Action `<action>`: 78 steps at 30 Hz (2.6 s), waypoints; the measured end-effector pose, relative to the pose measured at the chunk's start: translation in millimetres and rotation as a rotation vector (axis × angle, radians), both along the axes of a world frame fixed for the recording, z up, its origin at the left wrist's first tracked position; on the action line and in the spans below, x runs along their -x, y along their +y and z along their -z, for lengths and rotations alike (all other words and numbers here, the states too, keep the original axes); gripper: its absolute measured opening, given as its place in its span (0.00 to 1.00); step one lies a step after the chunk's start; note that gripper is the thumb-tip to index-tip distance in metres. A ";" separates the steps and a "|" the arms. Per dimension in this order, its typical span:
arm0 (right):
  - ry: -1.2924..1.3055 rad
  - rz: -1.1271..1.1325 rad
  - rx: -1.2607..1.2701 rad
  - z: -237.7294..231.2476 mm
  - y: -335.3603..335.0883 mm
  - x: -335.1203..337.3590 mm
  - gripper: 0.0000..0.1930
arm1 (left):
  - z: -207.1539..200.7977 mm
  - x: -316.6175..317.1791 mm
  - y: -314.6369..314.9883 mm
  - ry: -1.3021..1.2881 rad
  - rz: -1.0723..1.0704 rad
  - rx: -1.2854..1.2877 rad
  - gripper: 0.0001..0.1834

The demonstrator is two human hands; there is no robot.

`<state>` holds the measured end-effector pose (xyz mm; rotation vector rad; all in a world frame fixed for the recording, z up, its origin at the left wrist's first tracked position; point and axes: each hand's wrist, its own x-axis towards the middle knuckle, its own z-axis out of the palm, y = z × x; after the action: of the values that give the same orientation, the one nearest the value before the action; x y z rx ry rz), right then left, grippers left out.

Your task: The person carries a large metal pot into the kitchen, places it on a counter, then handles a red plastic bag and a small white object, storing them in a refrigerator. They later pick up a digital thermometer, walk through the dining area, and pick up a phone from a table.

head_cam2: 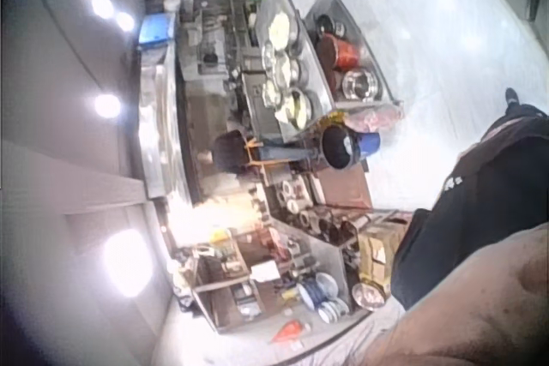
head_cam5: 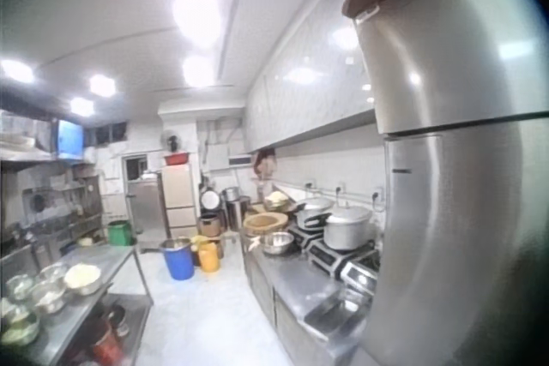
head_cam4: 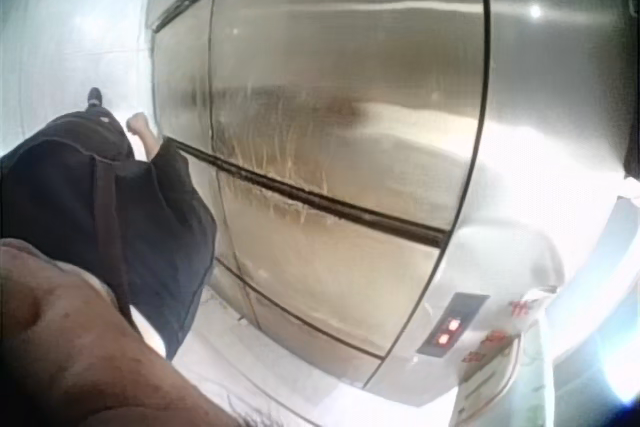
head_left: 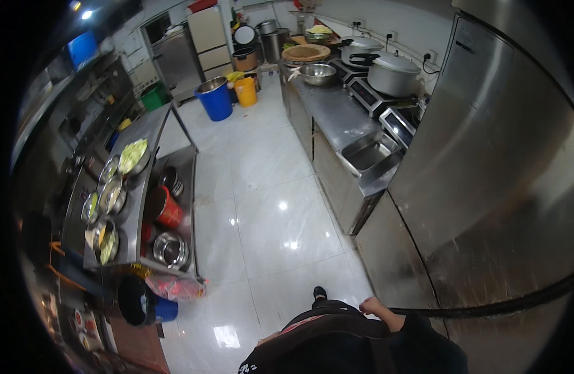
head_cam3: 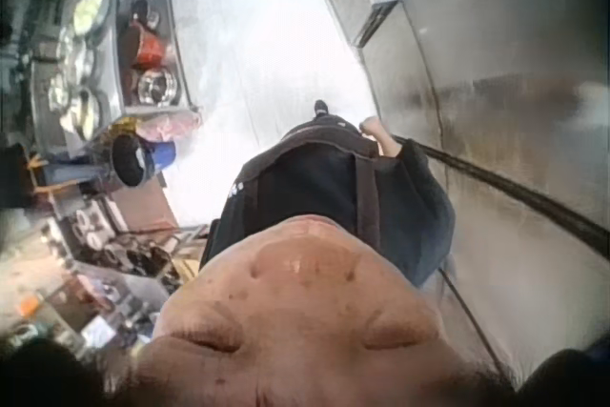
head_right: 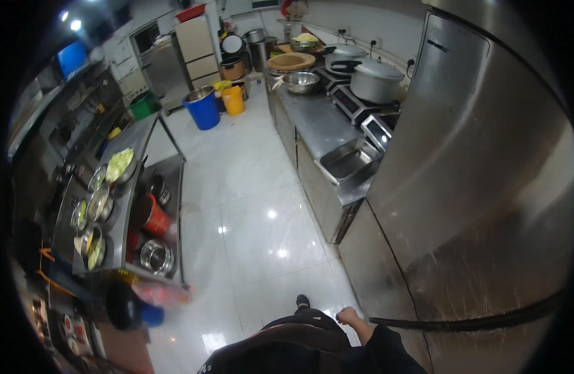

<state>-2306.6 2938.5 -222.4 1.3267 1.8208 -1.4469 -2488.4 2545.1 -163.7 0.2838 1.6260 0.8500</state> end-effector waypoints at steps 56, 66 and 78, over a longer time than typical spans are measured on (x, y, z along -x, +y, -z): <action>0.214 -0.055 0.067 -50.4 338.8 1005.4 0.10 | 46.2 786.2 268.1 0.347 -0.239 0.206 0.29; 0.354 -0.792 0.047 -39.2 294.4 1047.8 0.10 | 12.7 1049.4 269.4 0.502 -0.547 0.172 0.29; -0.038 -0.357 0.236 -63.1 335.3 1329.1 0.09 | -107.7 1321.7 249.9 0.969 -1.183 0.463 0.25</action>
<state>-3635.8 3273.7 -159.3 0.8578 1.6959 -1.3784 -3810.0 2795.0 -56.0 -0.8198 2.9015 1.2213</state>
